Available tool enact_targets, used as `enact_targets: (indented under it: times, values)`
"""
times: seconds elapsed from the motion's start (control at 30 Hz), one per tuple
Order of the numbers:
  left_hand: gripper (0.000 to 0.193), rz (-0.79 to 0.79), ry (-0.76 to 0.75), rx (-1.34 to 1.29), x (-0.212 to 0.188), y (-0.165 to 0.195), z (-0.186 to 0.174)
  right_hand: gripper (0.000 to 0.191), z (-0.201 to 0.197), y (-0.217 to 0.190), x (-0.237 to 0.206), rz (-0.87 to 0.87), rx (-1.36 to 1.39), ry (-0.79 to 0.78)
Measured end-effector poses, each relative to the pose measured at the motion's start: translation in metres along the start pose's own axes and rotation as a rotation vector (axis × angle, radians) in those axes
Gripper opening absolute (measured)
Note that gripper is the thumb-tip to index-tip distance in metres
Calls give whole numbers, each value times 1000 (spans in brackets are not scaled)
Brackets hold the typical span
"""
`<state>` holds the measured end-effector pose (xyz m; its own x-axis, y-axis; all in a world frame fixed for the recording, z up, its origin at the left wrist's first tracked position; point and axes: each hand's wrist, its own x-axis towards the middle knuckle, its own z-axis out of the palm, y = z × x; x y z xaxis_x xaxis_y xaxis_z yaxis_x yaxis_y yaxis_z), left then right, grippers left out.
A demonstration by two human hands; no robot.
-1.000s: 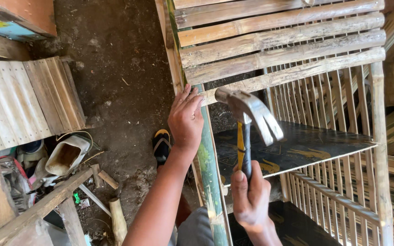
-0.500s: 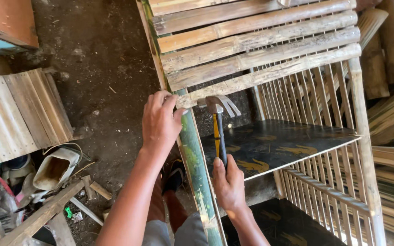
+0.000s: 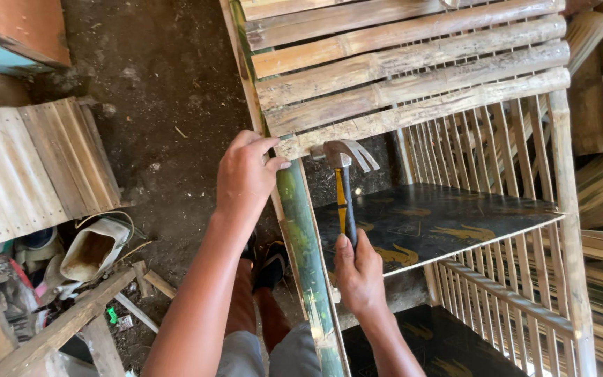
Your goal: The person assembles a bamboo structure by repeatedly picking up nails from a container and hammering them into bamboo slats. They also retrieve additional bamboo pieces from a pile and place them on the workbench.
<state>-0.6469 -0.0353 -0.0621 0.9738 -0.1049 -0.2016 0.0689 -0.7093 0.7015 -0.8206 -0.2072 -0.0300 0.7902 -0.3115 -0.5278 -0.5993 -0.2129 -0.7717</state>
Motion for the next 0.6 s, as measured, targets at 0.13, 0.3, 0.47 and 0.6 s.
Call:
enact_targets:
  times: [0.13,0.3,0.47,0.6]
  values:
    - [29,19,44,62,5,3,-4,33,-8,-34,-24,-35,227,-45]
    - [32,22,42,109,3,3,-3,38,14,-56,-15,-430,205,39]
    - [30,98,120,135,1,1,-2,40,11,-42,0,-131,60,21]
    - [36,90,119,111,-3,-3,3,36,9,-35,-5,-452,129,79]
